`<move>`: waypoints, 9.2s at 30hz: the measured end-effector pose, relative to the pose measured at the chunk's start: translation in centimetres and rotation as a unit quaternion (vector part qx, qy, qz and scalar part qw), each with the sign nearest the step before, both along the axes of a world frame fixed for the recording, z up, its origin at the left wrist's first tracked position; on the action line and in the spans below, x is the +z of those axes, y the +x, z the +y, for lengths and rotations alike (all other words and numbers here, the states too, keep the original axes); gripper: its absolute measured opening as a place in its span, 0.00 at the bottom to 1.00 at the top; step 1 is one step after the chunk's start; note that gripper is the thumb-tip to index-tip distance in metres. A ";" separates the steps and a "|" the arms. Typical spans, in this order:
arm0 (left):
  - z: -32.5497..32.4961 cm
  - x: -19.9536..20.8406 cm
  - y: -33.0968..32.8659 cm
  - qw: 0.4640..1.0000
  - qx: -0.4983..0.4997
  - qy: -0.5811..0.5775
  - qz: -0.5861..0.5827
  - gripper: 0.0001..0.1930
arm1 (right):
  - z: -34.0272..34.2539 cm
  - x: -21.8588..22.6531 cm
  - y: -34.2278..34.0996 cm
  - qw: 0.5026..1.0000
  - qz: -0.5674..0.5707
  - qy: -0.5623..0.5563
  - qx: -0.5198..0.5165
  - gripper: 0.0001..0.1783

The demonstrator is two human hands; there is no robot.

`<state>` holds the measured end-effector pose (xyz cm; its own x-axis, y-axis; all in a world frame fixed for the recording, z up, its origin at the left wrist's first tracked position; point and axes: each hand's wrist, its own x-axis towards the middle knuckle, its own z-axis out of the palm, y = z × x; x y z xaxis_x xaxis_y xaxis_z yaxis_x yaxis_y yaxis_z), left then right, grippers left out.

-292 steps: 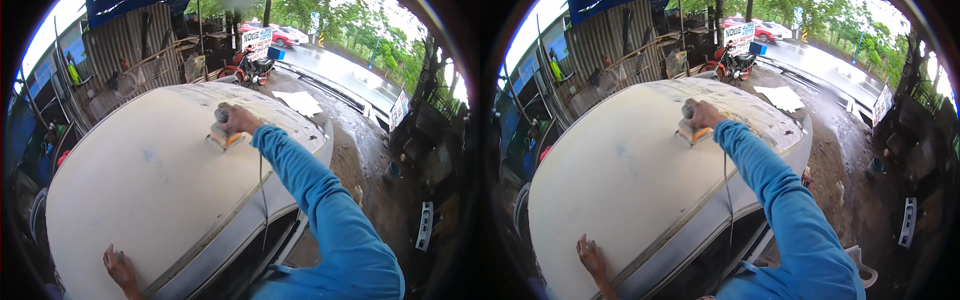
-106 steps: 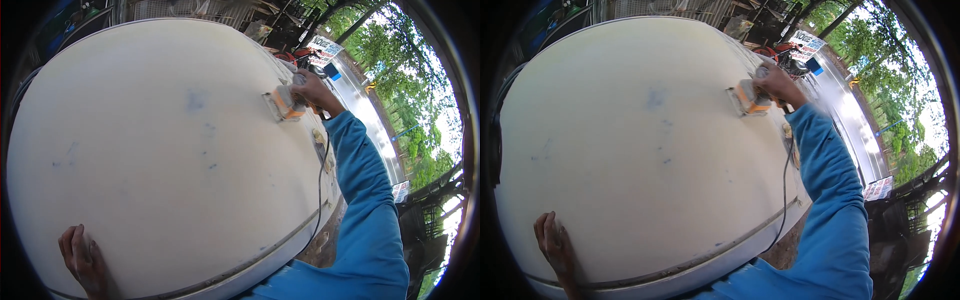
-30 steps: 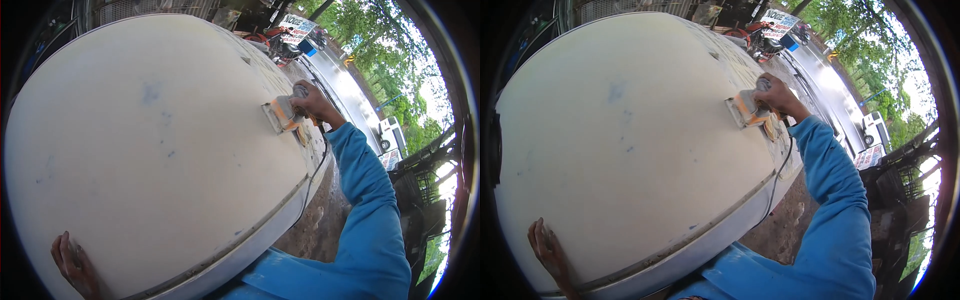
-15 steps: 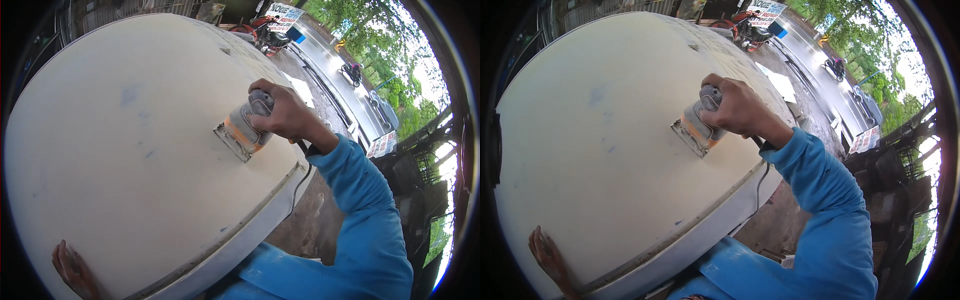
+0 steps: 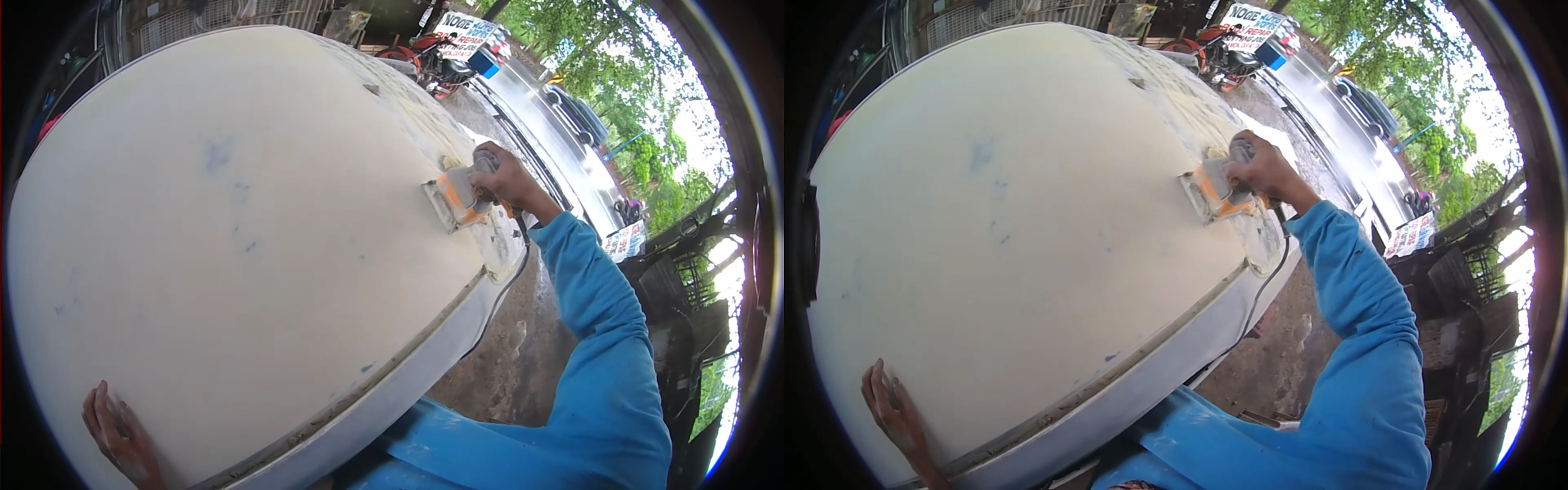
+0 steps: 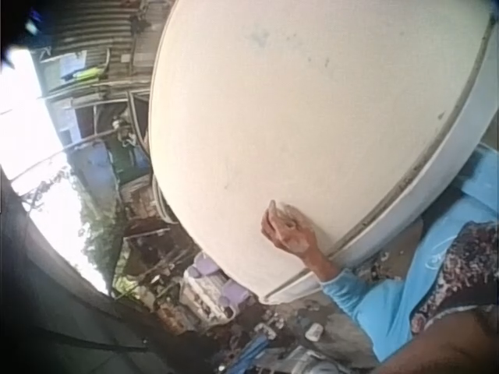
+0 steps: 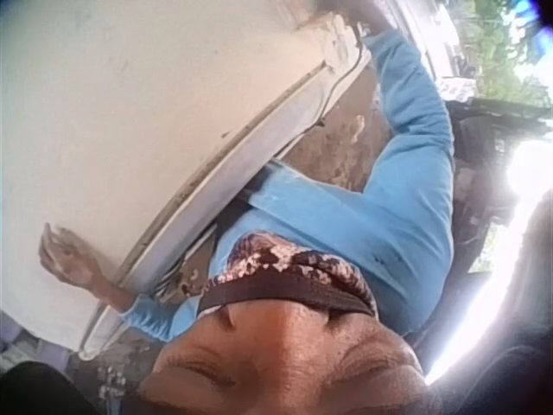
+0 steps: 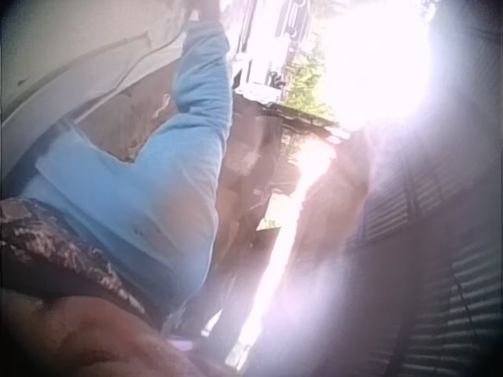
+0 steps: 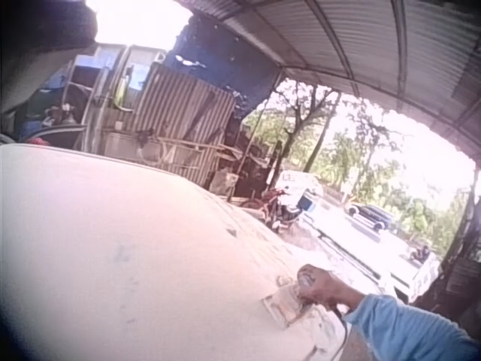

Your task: Sanding the roof of a vehicle using a power sander.

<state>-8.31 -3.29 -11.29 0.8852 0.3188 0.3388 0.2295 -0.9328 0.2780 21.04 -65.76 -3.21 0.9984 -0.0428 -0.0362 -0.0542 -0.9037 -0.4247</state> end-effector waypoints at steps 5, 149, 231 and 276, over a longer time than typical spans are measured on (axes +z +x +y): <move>0.6 -0.2 0.2 1.000 -0.009 0.014 0.001 0.20 | 6.5 1.6 -4.7 0.990 -0.045 -0.006 0.130 0.32; -11.6 11.7 24.6 0.981 -0.128 -0.142 0.022 0.21 | 18.1 -6.7 -1.7 0.828 -0.304 0.462 0.093 0.14; 23.5 12.6 32.2 0.968 0.019 -0.248 0.019 0.17 | 19.6 -7.6 -0.7 0.902 -0.297 0.279 0.140 0.11; 25.1 13.0 35.3 0.988 0.059 -0.138 0.032 0.20 | 19.5 -8.1 -1.2 0.919 -0.275 0.247 0.140 0.10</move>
<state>27.00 21.81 1.71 0.8527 0.4941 0.1693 0.3577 -0.7887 0.5001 19.87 -46.27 -11.28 0.8412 0.1050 0.5304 0.4964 -0.5387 -0.6807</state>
